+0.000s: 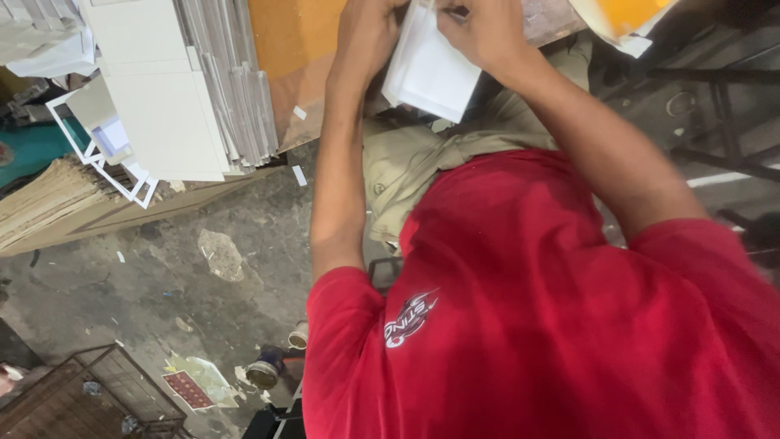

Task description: The person assembles white picture frames by applying adhesive tape to the edges of the frame pieces. They handle the frames one at a time, pressing the tape along the seams to secure the components together.

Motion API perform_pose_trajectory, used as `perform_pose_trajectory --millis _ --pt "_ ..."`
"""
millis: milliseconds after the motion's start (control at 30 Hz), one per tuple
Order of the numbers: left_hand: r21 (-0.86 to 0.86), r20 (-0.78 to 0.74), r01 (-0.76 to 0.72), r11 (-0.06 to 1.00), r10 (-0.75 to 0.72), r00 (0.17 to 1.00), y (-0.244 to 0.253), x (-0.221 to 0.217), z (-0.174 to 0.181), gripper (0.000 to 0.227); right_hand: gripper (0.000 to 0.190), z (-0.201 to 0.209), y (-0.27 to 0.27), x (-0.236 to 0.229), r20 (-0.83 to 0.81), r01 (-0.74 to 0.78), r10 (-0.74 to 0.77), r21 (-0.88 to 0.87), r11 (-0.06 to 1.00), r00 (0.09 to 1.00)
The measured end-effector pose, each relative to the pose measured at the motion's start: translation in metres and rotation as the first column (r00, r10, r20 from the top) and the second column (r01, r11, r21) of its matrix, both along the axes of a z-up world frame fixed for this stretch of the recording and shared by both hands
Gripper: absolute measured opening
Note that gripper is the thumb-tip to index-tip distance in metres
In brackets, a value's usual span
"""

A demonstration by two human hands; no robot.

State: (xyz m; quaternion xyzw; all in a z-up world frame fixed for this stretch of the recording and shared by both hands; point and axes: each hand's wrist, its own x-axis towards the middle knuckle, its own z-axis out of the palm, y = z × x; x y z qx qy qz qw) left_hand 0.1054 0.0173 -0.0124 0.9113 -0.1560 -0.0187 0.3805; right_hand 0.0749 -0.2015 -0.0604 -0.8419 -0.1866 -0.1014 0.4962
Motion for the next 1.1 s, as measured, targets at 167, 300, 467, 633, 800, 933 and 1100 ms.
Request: perform_pose_trajectory --millis 167,300,467,633,800,933,1100 --pt "-0.124 -0.026 -0.002 0.992 -0.001 1.000 -0.015 0.000 0.007 0.033 0.013 0.011 0.004 -0.006 -0.166 0.039 -0.045 -0.037 0.999 0.985" --pt "-0.214 -0.058 0.072 0.974 -0.086 0.995 -0.013 -0.007 0.007 0.029 0.021 0.018 0.001 -0.009 -0.080 -0.021 0.030 0.109 0.994 0.996" --pt "-0.081 0.248 0.035 0.996 -0.014 0.969 -0.005 -0.027 -0.015 0.038 0.014 0.018 0.010 -0.005 -0.187 0.060 -0.053 0.031 0.998 0.981" --pt "-0.328 -0.054 -0.223 0.918 0.218 0.975 0.005 -0.033 -0.035 0.013 0.029 0.046 -0.023 -0.011 -0.325 -0.008 0.021 0.040 0.999 0.946" --pt "-0.517 0.000 -0.288 0.806 0.336 0.942 0.019 -0.051 -0.022 0.032 0.019 0.099 -0.097 -0.073 -0.093 0.159 -0.174 -0.151 0.976 0.980" --pt "-0.485 -0.063 -0.449 0.750 0.482 0.874 0.024 -0.077 0.002 0.037 0.021 0.104 -0.163 -0.082 0.109 0.492 -0.507 -0.478 0.727 0.855" --pt "-0.502 -0.039 -0.613 0.610 0.692 0.720 0.009 -0.119 0.012 0.037 0.009 0.074 -0.221 -0.079 0.022 0.291 -0.314 -0.441 0.849 0.949"
